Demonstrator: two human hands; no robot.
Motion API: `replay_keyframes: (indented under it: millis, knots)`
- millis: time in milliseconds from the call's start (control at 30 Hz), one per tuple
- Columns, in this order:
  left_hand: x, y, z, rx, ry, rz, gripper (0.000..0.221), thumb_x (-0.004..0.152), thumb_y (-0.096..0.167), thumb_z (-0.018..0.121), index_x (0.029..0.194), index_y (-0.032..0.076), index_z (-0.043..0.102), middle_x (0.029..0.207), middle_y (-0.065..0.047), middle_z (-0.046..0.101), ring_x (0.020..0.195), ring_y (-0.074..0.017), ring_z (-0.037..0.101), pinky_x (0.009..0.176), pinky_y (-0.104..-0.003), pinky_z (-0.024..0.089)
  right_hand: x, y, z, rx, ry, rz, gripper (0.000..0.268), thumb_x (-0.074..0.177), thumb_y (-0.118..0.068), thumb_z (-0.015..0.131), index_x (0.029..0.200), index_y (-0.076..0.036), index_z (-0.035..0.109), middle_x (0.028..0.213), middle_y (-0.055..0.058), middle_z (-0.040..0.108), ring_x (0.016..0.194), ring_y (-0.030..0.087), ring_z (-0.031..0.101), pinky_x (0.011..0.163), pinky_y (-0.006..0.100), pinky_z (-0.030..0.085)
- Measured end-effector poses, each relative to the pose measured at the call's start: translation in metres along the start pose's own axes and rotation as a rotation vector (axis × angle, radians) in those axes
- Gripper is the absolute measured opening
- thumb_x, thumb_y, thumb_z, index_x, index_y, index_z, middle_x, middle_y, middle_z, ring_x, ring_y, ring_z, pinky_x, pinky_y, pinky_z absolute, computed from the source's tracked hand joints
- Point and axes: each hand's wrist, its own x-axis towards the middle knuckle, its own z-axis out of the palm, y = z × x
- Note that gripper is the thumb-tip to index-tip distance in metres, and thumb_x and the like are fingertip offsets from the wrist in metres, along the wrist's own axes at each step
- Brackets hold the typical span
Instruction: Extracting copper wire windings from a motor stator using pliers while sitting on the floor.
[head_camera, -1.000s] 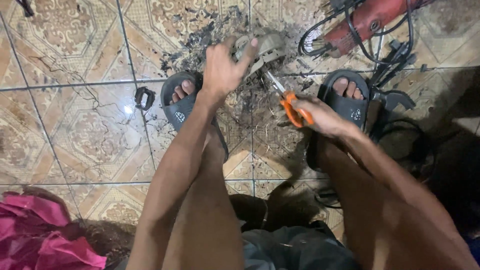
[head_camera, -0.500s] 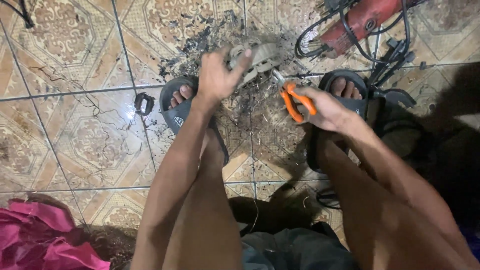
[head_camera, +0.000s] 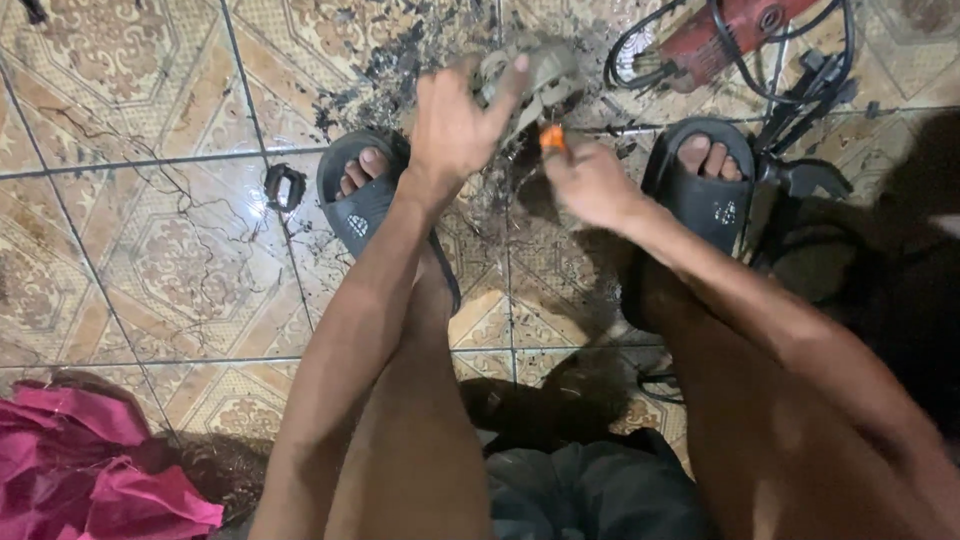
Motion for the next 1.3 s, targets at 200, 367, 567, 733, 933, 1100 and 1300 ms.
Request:
replay_keyframes:
  millis: [200,367,567,733,933,1100,1300]
  knots:
    - [-0.002,0.022,-0.009,-0.005,0.075,-0.123,0.09,0.09,0.072,0.04,0.091,-0.013,0.068,0.051,-0.013,0.06,0.042,-0.0181,0.056,0.038,-0.039,0.051,-0.008,-0.006,0.015,-0.752,0.25,-0.321,0.035,0.092,-0.007,0.06,0.114,0.019,0.05,0.087,0.027,0.063,0.047,0.036,0.064,0.036,0.037,0.056]
    - [0.001,0.0,0.006,-0.035,0.066,-0.015,0.069,0.095,0.066,0.042,0.071,0.005,0.063,0.048,0.001,0.051,0.036,-0.0099,0.041,0.032,-0.031,0.038,-0.012,-0.016,-0.008,-0.044,-0.028,0.028,0.04,0.104,-0.027,0.046,0.138,-0.011,0.061,0.062,-0.006,0.043,0.044,0.007,0.033,0.035,0.026,0.023]
    - [0.0,-0.003,0.01,0.044,0.057,0.005,0.075,0.094,0.073,0.034,0.068,0.005,0.053,0.045,0.001,0.04,0.035,-0.0101,0.037,0.03,-0.033,0.04,-0.005,0.002,-0.018,0.722,-0.148,0.248,0.052,0.094,-0.031,0.054,0.138,-0.004,0.052,0.116,0.015,0.058,0.094,0.025,0.063,0.071,0.034,0.054]
    - [-0.001,0.006,-0.001,-0.004,0.09,-0.059,0.082,0.093,0.07,0.04,0.082,-0.007,0.068,0.044,-0.004,0.05,0.035,-0.0125,0.047,0.032,-0.036,0.045,-0.02,-0.013,-0.018,-0.282,-0.031,0.036,0.049,0.106,-0.027,0.042,0.148,-0.003,0.046,0.069,0.003,0.054,0.04,0.01,0.041,0.027,0.026,0.031]
    - [0.0,0.005,0.003,0.029,0.08,-0.037,0.084,0.094,0.069,0.04,0.091,-0.011,0.066,0.044,-0.007,0.051,0.035,-0.0137,0.048,0.031,-0.036,0.046,-0.01,0.003,-0.026,0.906,-0.194,0.258,0.043,0.099,-0.033,0.045,0.137,-0.015,0.052,0.11,0.011,0.061,0.086,0.021,0.059,0.069,0.035,0.049]
    - [0.001,0.007,0.005,0.018,0.06,-0.019,0.085,0.094,0.07,0.037,0.084,-0.009,0.066,0.042,-0.002,0.042,0.033,-0.0111,0.042,0.03,-0.037,0.045,-0.001,0.014,-0.013,1.041,-0.185,0.23,0.035,0.095,-0.033,0.052,0.122,-0.011,0.057,0.102,0.009,0.058,0.076,0.019,0.055,0.051,0.027,0.043]
    - [0.003,0.021,0.008,0.064,0.102,0.019,0.066,0.097,0.061,0.044,0.065,0.004,0.054,0.045,-0.003,0.041,0.037,-0.0131,0.041,0.034,-0.034,0.044,-0.013,0.009,0.012,-0.818,0.258,-0.347,0.038,0.099,-0.016,0.058,0.12,0.015,0.06,0.108,0.034,0.057,0.048,0.035,0.063,0.034,0.038,0.056]
